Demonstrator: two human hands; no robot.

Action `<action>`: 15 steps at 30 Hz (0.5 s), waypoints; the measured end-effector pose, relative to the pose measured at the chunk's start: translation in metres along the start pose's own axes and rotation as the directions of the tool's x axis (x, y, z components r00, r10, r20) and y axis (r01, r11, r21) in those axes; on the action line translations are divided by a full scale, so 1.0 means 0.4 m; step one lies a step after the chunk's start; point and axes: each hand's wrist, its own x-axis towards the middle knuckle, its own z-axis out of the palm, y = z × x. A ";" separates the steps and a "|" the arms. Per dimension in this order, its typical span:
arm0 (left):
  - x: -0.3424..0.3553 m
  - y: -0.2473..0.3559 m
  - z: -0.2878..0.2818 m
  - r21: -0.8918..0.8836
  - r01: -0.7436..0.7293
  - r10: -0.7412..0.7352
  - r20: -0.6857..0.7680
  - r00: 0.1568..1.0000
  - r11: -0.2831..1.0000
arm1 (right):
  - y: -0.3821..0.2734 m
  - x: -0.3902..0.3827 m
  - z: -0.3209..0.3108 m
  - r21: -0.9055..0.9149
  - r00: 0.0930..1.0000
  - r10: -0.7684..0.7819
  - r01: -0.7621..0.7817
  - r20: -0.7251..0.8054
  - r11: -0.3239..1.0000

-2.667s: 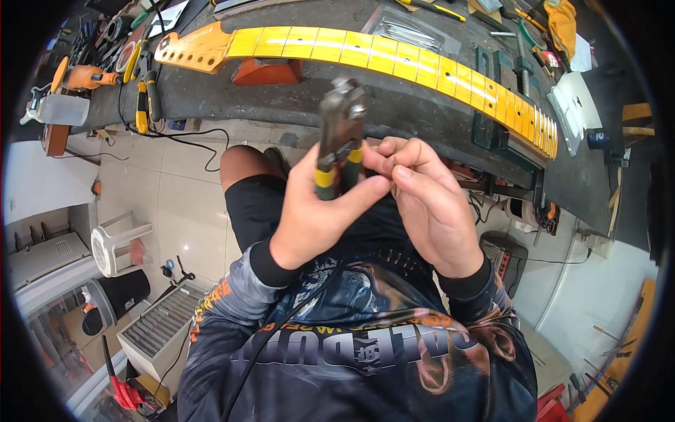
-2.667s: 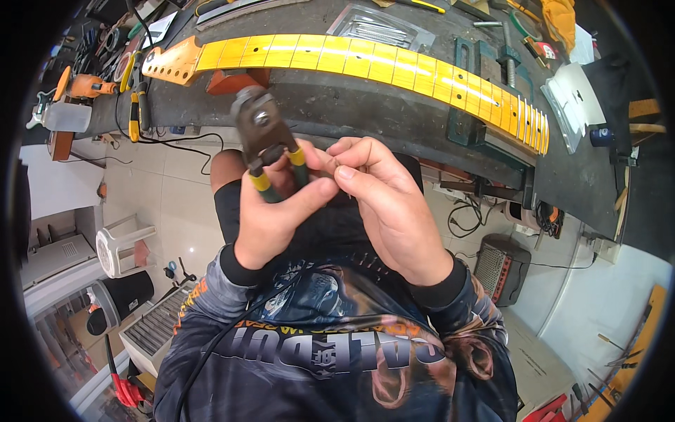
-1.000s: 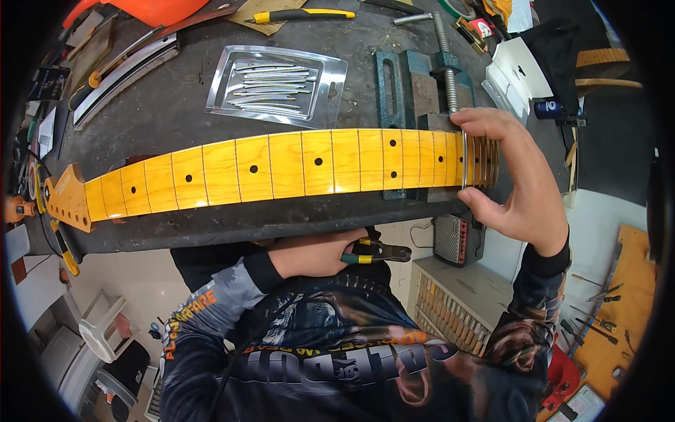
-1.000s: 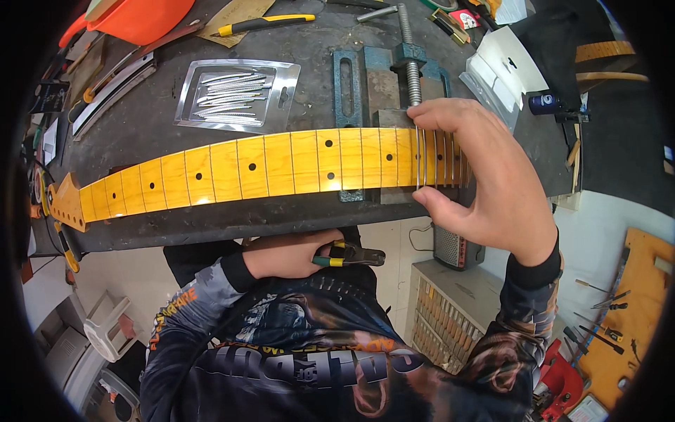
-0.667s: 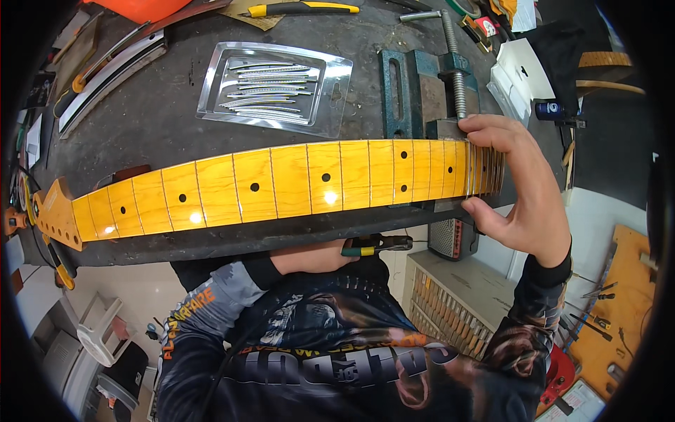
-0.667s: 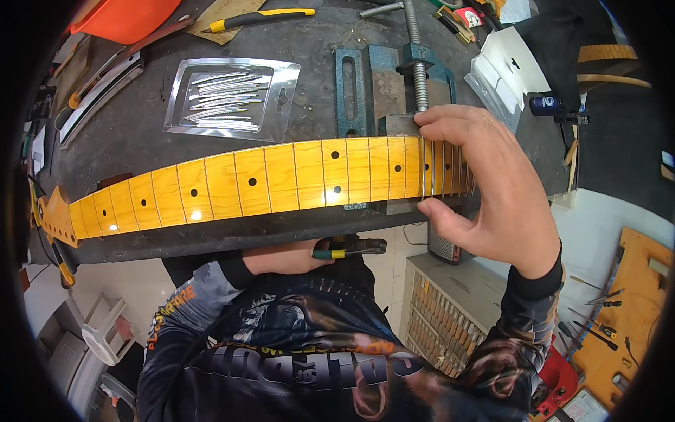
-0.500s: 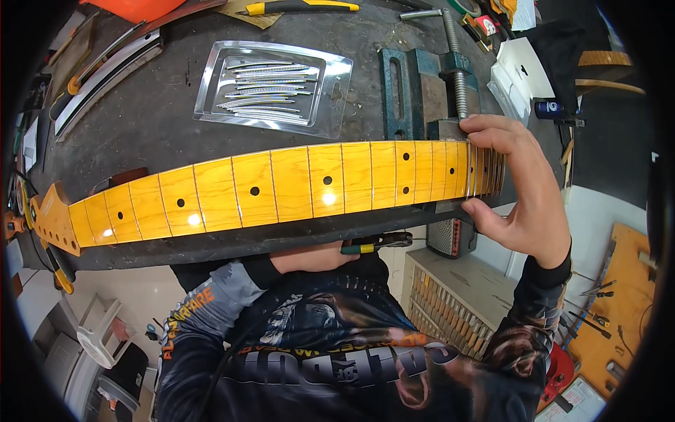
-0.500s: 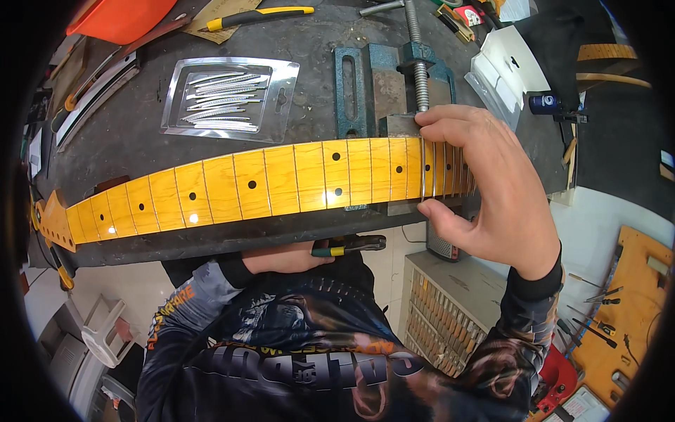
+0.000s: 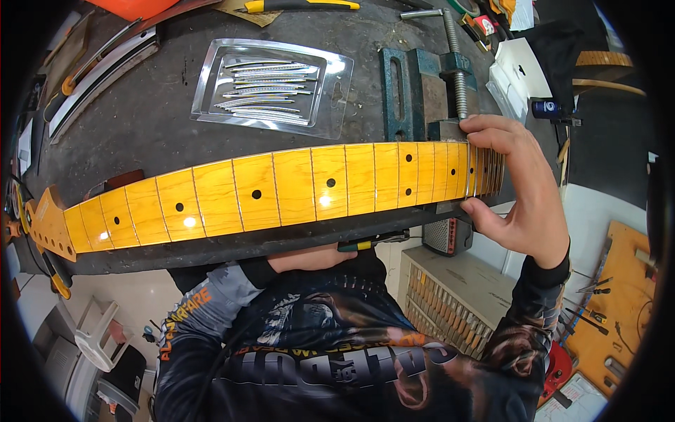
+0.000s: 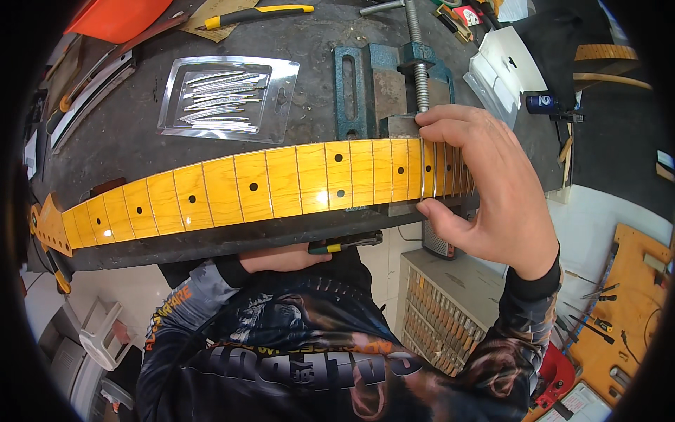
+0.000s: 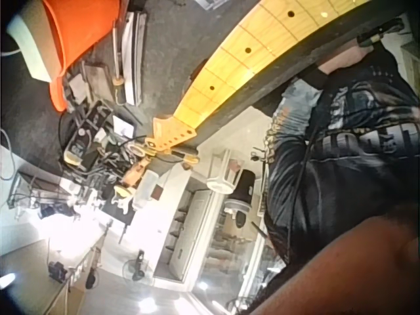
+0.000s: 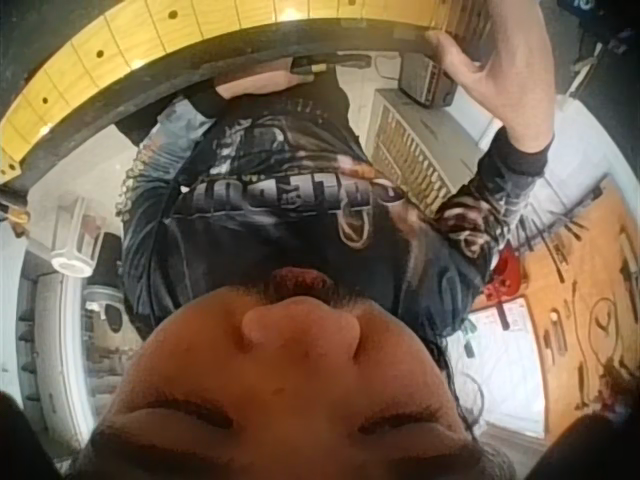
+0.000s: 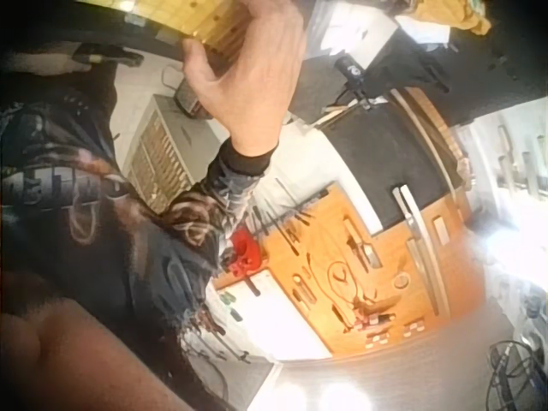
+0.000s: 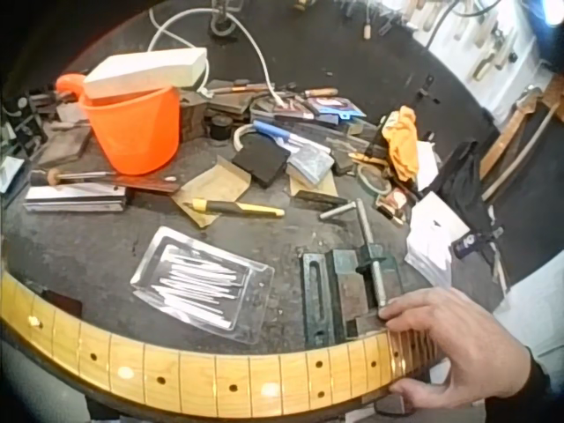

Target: The person trims pieces of fret wire using a pair of cutters and checks their length against a guitar neck held in a vise. They pick up individual fret wires from a plastic container, cut them, and set them aside while occasionally handling a smartphone.

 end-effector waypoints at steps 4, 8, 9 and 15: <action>0.002 0.001 -0.005 -0.001 0.026 -0.026 0.037 0.999 1.000 | 0.001 -0.002 0.000 0.007 1.000 0.007 -0.007 0.007 1.000; 0.004 -0.004 -0.005 -0.022 0.020 -0.019 0.041 0.999 1.000 | 0.001 -0.002 -0.002 -0.013 1.000 0.006 -0.005 0.018 1.000; 0.003 -0.002 -0.007 -0.017 0.024 -0.023 0.044 0.999 1.000 | 0.001 -0.002 -0.001 -0.013 1.000 0.004 -0.004 0.018 1.000; 0.001 -0.014 0.007 -0.035 -0.044 0.043 -0.023 0.999 0.998 | 0.005 -0.001 -0.002 0.032 1.000 0.005 -0.006 0.023 0.999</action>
